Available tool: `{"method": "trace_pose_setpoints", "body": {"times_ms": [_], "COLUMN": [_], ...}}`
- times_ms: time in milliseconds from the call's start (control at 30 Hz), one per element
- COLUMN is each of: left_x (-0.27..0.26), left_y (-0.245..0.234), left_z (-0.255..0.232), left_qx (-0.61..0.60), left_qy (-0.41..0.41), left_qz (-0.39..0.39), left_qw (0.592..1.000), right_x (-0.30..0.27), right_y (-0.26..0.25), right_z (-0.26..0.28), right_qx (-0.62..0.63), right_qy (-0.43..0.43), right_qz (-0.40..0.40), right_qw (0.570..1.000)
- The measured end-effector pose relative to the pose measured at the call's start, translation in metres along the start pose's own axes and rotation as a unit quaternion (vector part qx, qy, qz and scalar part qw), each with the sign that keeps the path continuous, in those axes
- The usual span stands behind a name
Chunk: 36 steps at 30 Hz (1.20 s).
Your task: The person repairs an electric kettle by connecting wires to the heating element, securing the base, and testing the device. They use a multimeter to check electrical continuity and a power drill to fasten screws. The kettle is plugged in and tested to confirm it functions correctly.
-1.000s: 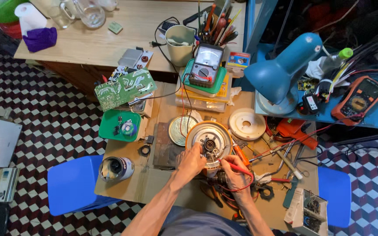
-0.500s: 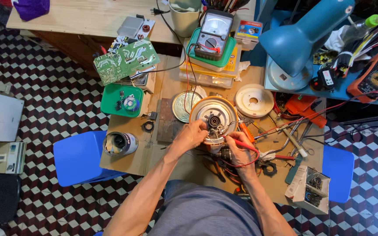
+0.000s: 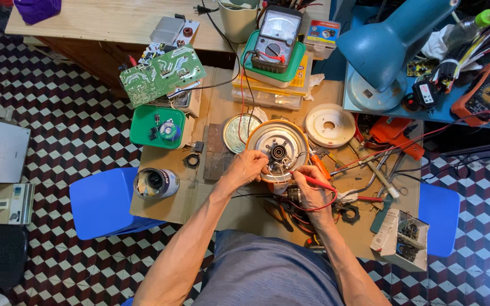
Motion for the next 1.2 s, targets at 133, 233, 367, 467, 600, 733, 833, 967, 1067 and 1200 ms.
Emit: {"method": "trace_pose_setpoints", "body": {"times_ms": [133, 233, 367, 467, 600, 733, 833, 967, 1067, 1200], "left_x": [-0.005, -0.008, -0.009, -0.008, -0.008, -0.006, -0.004, -0.005, -0.004, -0.003], "left_y": [0.002, 0.004, 0.003, 0.002, 0.001, 0.002, 0.004, 0.004, 0.005, 0.004], "left_z": [-0.006, -0.011, -0.014, -0.012, -0.011, -0.010, -0.012, -0.009, -0.007, -0.006], "left_qx": [0.013, 0.032, 0.032, 0.041, 0.033, 0.035, 0.037, 0.039, 0.011, 0.009], "left_qy": [0.022, 0.032, 0.029, 0.013, 0.023, 0.000, -0.013, -0.013, 0.009, 0.014], "left_qz": [-0.018, -0.037, -0.043, -0.043, -0.041, -0.036, -0.038, -0.034, -0.033, -0.036], "left_qw": [1.000, 0.998, 0.998, 0.998, 0.998, 0.999, 0.999, 0.999, 0.999, 0.999], "right_x": [0.001, 0.001, 0.000, -0.002, -0.003, 0.001, -0.001, -0.007, -0.007, 0.004], "right_y": [0.000, -0.001, 0.000, -0.001, -0.005, -0.003, -0.004, -0.006, 0.003, 0.014], "right_z": [-0.003, -0.002, 0.000, 0.000, 0.008, 0.027, 0.050, 0.075, 0.076, 0.063], "right_qx": [0.016, 0.003, -0.011, 0.044, 0.066, 0.112, 0.089, 0.098, 0.054, 0.022], "right_qy": [0.001, 0.000, -0.002, 0.023, 0.020, 0.010, -0.037, -0.120, -0.107, -0.076], "right_qz": [0.004, 0.002, 0.003, 0.000, -0.046, -0.051, -0.112, -0.117, -0.032, -0.010], "right_qw": [1.000, 1.000, 1.000, 0.999, 0.997, 0.992, 0.989, 0.981, 0.992, 0.997]}}
Point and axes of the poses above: each hand's wrist, its own x-axis towards the middle knuckle, its own y-axis out of the palm, z = x × y, the point moved 3 cm from there along x, towards the middle knuckle, and after that the axes turned 2 degrees about x, right-handed, at the moved point
